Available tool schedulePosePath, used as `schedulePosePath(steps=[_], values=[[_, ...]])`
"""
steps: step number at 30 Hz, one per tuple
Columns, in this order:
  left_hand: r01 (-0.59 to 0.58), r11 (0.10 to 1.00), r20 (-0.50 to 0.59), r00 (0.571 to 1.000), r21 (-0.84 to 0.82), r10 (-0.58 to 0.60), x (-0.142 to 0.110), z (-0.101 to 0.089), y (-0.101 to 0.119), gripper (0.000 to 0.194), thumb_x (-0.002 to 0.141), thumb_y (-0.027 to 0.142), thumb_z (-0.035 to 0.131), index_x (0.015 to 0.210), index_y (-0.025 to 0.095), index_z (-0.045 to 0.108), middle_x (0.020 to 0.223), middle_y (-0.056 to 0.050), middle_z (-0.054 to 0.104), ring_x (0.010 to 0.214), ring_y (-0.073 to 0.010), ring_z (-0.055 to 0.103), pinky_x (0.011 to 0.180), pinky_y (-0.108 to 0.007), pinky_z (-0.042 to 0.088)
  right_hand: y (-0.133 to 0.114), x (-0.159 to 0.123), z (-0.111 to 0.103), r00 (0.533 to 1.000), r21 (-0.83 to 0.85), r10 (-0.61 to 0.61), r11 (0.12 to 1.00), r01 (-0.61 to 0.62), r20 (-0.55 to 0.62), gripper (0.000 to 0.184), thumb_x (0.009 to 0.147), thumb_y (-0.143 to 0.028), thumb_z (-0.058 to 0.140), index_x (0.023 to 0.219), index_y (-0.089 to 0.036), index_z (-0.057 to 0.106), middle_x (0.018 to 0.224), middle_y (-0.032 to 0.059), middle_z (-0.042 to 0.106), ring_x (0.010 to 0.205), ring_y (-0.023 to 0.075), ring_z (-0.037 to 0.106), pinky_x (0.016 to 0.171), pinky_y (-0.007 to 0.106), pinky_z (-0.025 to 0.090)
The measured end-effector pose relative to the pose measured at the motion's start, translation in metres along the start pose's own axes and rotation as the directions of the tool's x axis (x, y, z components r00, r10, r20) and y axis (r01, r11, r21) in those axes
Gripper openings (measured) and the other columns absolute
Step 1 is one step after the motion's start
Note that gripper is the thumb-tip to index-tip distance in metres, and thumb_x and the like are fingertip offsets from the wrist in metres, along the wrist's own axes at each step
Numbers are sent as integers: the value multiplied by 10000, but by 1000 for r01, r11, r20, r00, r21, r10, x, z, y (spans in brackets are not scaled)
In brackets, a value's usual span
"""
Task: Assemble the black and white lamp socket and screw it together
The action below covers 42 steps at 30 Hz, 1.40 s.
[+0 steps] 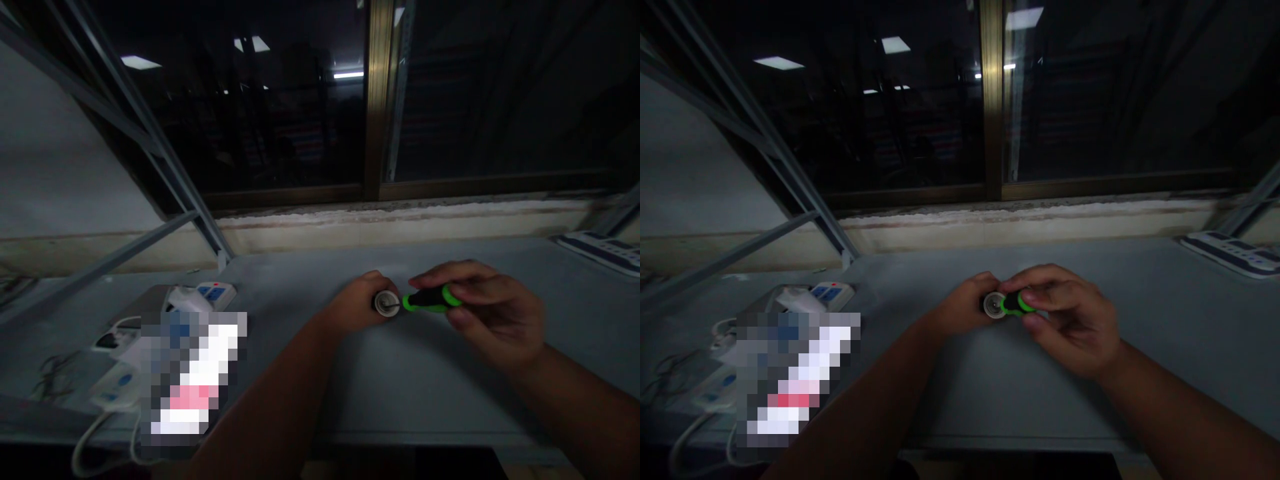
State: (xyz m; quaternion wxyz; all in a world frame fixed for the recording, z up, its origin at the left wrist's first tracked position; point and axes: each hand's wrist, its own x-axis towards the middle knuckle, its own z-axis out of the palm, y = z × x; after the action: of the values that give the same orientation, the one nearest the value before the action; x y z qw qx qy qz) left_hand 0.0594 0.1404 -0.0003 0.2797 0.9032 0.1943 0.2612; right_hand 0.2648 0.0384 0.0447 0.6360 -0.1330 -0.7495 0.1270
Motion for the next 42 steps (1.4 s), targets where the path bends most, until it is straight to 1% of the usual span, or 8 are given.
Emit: schedulePosePath(steps=[5, 9, 17, 22, 28, 34, 38, 42], values=[[-11, 1000, 16, 1000, 1, 11, 1, 0, 0, 243, 838, 284, 756, 1051, 197, 680, 1070, -69, 684, 1061, -219, 636, 947, -321, 493, 3, 1, 1, 991, -11, -15, 1000, 13, -133, 392, 810, -153, 800, 1139, -362, 753, 1098, 42, 688, 1014, 236, 693, 917, 514, 653], [4, 1000, 7, 1000, 3, -4, 0, 0, 2, 239, 837, 283, 754, 1049, 198, 684, 1069, -69, 685, 1049, -225, 641, 936, -328, 499, 0, -2, -2, 997, -26, 56, 998, -58, -57, 301, 914, -218, 704, 1198, -317, 721, 1242, 92, 723, 1173, 304, 702, 953, 574, 630], [-24, 1000, 1, 1000, -12, 24, -1, 0, 1, 220, 851, 285, 750, 1039, 194, 682, 1033, -62, 678, 1007, -205, 638, 901, -310, 496, 3, -1, -1, 991, -57, -16, 998, 9, -133, 362, 787, -168, 827, 1074, -371, 741, 1071, 33, 683, 982, 236, 712, 873, 501, 667], [9, 1000, -2, 1000, 12, -9, 0, 0, 1, 238, 830, 279, 766, 1040, 203, 684, 1052, -57, 688, 1031, -217, 638, 912, -320, 493, 2, -2, -5, 999, -1, 36, 999, -36, 33, 343, 921, -173, 672, 1240, -298, 692, 1234, 113, 719, 1104, 299, 734, 831, 509, 674], [-20, 1000, 15, 1000, 3, 20, 0, -2, 2, 204, 840, 272, 752, 1018, 199, 683, 1030, -60, 693, 1037, -218, 636, 928, -326, 489, 7, 0, -1, 990, -46, -73, 997, 67, -120, 409, 799, -123, 785, 1140, -344, 737, 1072, 42, 633, 990, 210, 649, 923, 548, 646], [29, 1000, -3, 1000, -12, -29, -1, 0, 1, 244, 822, 294, 771, 1032, 214, 678, 1069, -57, 688, 1038, -220, 650, 930, -331, 505, 5, -3, -5, 998, -10, 24, 1000, -23, 64, 371, 954, -194, 613, 1302, -304, 679, 1261, 109, 703, 1146, 297, 706, 891, 547, 652], [16, 1000, -9, 1000, -14, -16, -1, 1, -1, 248, 823, 287, 769, 1043, 213, 680, 1066, -56, 690, 1052, -218, 644, 931, -326, 504, 6, 1, 2, 998, -16, -34, 999, 33, -58, 496, 808, -47, 748, 1207, -342, 726, 1070, 50, 661, 970, 225, 695, 843, 483, 680], [-10, 1000, -14, 1000, -12, 10, -1, 2, -1, 228, 828, 276, 762, 1031, 203, 686, 1049, -61, 698, 1043, -217, 644, 930, -327, 499, 8, 0, -1, 997, 40, -22, 999, 25, -72, 360, 856, -201, 752, 1195, -321, 739, 1136, 72, 628, 1073, 262, 668, 944, 578, 637]])
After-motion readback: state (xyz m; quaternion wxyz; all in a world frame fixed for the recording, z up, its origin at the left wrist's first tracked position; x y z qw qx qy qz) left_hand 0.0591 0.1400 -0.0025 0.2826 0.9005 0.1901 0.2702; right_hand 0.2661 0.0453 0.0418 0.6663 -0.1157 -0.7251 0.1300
